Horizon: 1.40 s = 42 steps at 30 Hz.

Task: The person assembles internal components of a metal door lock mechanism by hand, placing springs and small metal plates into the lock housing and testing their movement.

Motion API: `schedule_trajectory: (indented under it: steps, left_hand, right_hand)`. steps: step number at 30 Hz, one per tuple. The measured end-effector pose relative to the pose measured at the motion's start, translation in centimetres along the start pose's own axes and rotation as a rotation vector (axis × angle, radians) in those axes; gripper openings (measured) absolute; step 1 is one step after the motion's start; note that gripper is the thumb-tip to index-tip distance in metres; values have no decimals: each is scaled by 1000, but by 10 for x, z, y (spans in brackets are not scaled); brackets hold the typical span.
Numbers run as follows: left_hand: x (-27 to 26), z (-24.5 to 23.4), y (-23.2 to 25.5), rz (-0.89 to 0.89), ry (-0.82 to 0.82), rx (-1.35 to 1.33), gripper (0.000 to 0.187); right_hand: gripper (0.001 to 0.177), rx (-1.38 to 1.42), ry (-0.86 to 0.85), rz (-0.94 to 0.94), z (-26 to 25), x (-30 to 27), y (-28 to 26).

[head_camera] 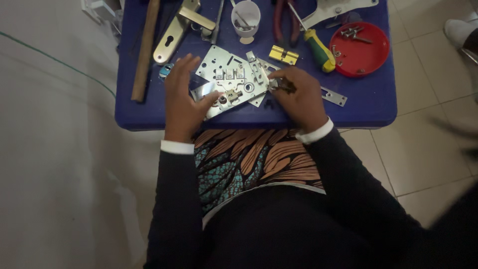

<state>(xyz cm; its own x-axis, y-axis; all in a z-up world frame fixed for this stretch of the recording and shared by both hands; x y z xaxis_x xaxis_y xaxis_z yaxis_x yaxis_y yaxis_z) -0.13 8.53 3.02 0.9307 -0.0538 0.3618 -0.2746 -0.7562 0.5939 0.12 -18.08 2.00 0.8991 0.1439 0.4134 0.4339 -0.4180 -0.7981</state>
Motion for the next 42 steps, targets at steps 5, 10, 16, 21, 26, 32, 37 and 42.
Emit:
schedule_trajectory:
  steps: [5,10,16,21,26,32,37,42]
  left_hand:
    - [-21,12,-14,-39,-89,87,131]
    - [-28,18,-27,-88,-102,50,127]
    - [-34,22,-31,-68,-93,41,115]
    - [-35,21,-31,-46,-72,28,109]
    - [-37,20,-30,-38,-54,27,108]
    - [-38,17,-35,-59,-35,-53,112]
    - [-39,6,-35,-60,2,-175,109]
    - [-43,-10,-32,-112,19,-436,92]
  right_hand:
    - [45,-178,-137,124,17,24,16]
    - [48,-288,-210,102,29,47,30]
    - [42,-321,-169,16,32,45,30]
    - [41,-274,-189,78,27,44,29]
    - [39,-196,-160,93,25,41,21]
    - [39,37,-97,98,17,43,-10]
    - [19,2,-41,15,18,25,-19]
    - [8,176,-157,5,54,20,-41]
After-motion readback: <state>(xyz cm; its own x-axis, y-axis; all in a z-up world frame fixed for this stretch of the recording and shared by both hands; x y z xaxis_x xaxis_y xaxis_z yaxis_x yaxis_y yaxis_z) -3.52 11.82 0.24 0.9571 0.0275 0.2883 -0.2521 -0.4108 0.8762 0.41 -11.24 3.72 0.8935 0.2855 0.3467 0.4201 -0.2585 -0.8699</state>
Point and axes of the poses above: each hand's wrist, its own x-axis towards the middle knuckle, its own z-axis out of the palm, y = z × x, the point moved 8 cm from there along x, towards the middle knuckle, and after that the axes turned 2 degrees about -z, right-handed, at the moved point
